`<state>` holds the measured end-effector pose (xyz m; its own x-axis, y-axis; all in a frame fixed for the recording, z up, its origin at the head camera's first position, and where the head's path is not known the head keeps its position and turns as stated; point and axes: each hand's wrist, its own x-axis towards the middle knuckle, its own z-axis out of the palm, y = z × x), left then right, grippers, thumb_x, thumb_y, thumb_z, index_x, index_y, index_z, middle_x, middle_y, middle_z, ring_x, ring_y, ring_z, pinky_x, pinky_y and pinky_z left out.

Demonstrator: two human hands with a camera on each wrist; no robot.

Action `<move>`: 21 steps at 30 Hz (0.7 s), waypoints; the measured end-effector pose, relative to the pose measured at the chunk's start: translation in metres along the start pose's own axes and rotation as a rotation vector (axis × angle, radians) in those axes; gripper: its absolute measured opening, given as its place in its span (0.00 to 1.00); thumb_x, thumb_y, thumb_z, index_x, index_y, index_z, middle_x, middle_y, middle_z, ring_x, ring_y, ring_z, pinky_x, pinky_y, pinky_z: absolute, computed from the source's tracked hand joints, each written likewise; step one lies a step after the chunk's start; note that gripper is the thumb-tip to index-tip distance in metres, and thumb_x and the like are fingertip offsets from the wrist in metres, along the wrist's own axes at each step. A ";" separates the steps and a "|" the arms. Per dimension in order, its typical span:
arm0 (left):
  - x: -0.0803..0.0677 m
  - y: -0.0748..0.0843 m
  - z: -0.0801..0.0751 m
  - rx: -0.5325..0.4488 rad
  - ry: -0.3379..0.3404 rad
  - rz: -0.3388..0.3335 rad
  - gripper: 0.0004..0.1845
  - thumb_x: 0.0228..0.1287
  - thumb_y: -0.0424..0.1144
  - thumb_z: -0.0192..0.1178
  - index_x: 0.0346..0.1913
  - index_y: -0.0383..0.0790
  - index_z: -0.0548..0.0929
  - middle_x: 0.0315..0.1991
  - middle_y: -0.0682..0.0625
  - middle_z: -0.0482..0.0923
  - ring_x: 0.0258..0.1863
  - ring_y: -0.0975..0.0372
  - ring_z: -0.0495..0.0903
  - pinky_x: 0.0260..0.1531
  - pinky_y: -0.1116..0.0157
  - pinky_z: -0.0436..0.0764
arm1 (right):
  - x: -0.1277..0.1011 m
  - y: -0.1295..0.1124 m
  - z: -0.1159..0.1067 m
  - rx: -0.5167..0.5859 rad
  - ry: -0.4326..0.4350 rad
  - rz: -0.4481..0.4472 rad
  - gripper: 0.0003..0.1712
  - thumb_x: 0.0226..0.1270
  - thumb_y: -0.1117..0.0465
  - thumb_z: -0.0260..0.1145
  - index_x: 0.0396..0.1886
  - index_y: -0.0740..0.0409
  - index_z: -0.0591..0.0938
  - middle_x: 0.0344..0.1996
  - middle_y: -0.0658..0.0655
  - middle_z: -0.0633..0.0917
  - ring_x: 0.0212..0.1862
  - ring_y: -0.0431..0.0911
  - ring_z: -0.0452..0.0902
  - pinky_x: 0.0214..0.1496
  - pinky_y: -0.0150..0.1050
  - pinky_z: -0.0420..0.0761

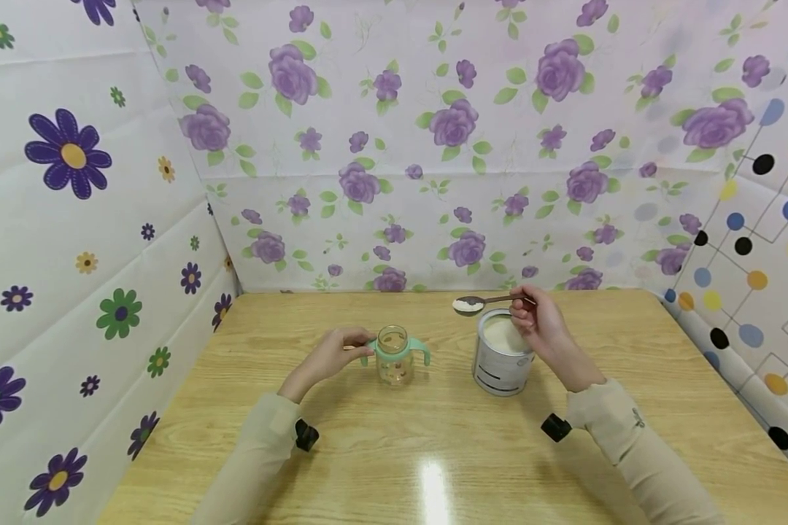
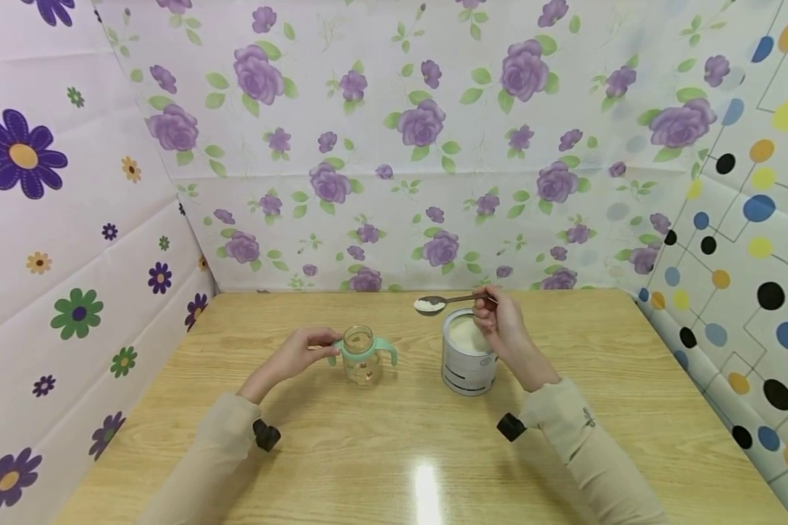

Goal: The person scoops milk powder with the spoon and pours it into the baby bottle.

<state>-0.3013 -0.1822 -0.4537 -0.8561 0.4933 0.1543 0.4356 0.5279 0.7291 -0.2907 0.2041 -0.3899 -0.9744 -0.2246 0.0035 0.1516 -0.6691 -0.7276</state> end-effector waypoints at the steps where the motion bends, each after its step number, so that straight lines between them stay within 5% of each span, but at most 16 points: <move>1: 0.000 0.000 0.000 -0.003 -0.001 -0.001 0.17 0.66 0.41 0.61 0.56 0.41 0.82 0.51 0.45 0.83 0.51 0.54 0.82 0.51 0.59 0.83 | 0.000 0.000 0.000 0.002 -0.008 0.001 0.27 0.81 0.61 0.36 0.28 0.60 0.79 0.17 0.50 0.76 0.17 0.36 0.63 0.16 0.22 0.55; 21: -0.001 0.001 0.000 0.014 0.009 0.010 0.17 0.66 0.41 0.62 0.56 0.40 0.82 0.52 0.45 0.82 0.51 0.54 0.82 0.51 0.58 0.83 | 0.003 0.005 0.009 -0.038 0.042 0.033 0.26 0.80 0.61 0.38 0.27 0.60 0.79 0.17 0.48 0.75 0.17 0.35 0.62 0.14 0.22 0.59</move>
<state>-0.3005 -0.1821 -0.4532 -0.8540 0.4927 0.1674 0.4481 0.5327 0.7179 -0.2912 0.1936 -0.3874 -0.9752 -0.2160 -0.0490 0.1782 -0.6339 -0.7526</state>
